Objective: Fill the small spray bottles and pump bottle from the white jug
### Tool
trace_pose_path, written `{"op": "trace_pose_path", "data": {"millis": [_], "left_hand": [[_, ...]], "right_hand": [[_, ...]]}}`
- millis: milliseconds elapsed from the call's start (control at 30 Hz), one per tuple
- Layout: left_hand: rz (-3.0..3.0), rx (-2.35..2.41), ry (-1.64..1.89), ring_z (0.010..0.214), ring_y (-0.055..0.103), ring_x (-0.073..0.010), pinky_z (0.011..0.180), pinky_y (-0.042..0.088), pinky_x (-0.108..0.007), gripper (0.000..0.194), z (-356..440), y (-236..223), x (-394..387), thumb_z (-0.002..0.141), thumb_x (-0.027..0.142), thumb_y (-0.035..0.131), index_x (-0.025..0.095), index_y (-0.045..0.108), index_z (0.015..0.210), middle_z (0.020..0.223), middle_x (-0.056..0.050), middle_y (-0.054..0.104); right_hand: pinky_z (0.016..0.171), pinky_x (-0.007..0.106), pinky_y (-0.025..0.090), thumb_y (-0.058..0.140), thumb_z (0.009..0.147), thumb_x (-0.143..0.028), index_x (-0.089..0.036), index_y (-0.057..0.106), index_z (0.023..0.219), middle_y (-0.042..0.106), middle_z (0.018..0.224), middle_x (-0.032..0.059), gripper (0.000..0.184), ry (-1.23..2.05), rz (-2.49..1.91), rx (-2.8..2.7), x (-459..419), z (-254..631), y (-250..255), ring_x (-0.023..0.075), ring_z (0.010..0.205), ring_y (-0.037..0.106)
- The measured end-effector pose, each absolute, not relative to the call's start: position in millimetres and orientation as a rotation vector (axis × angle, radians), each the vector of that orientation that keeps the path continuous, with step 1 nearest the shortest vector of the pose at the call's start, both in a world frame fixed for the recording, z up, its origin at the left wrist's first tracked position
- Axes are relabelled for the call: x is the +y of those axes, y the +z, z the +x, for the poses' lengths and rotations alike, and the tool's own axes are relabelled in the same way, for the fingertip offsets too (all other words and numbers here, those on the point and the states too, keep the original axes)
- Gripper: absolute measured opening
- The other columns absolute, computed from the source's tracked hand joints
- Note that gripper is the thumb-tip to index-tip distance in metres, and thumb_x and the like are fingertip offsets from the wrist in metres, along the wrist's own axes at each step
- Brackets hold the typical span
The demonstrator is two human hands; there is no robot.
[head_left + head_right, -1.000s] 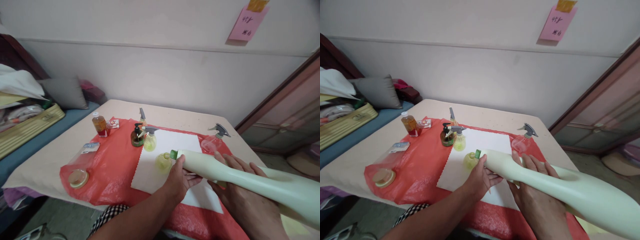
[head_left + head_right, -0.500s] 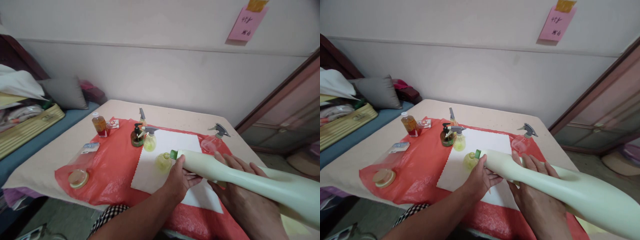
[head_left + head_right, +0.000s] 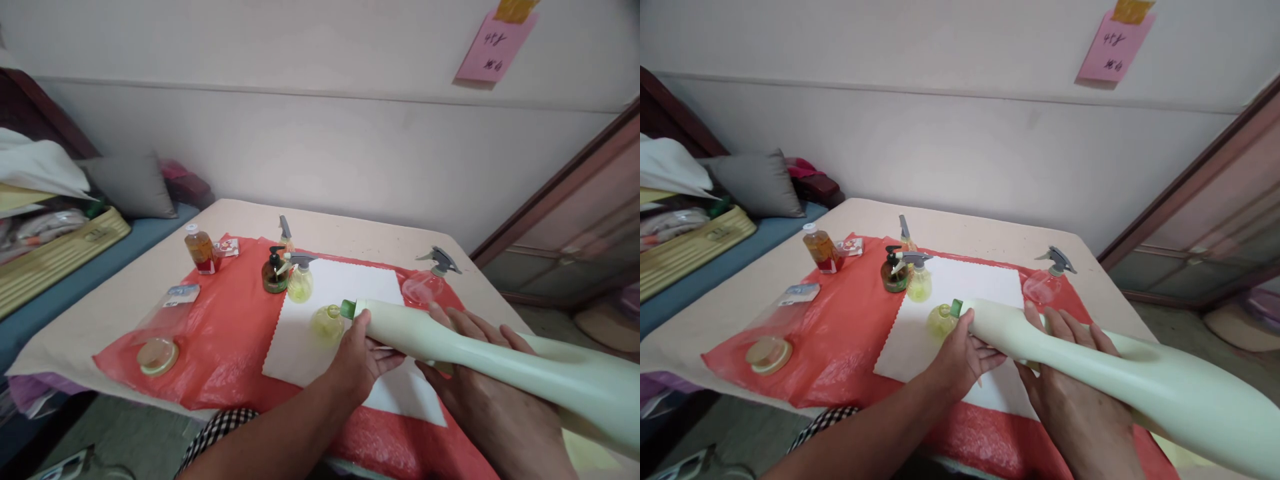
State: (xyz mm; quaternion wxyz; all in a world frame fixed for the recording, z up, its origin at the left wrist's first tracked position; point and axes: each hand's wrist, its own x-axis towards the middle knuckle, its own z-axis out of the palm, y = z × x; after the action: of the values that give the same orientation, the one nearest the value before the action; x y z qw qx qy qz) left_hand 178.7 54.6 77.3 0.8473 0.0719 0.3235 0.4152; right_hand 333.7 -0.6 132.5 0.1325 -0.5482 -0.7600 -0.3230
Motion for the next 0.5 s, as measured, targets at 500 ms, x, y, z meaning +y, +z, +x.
{"op": "trace_pose_path", "data": {"millis": [500], "left_hand": [[0.135,0.671,0.876,0.085,0.073,-0.0241,0.088,0.058,-0.040,0.056,179.3,75.3,55.0,0.097,0.053,0.048,0.009,0.053,0.132,0.118,-0.018,0.066]], "right_hand": [[0.106,0.059,0.042,0.054,0.095,-0.032,-0.008,0.041,0.150,0.062,0.131,0.0239,0.061,-0.958,-1.559,-2.192,-0.6,332.5,133.5,0.0411,0.119,0.061]]}}
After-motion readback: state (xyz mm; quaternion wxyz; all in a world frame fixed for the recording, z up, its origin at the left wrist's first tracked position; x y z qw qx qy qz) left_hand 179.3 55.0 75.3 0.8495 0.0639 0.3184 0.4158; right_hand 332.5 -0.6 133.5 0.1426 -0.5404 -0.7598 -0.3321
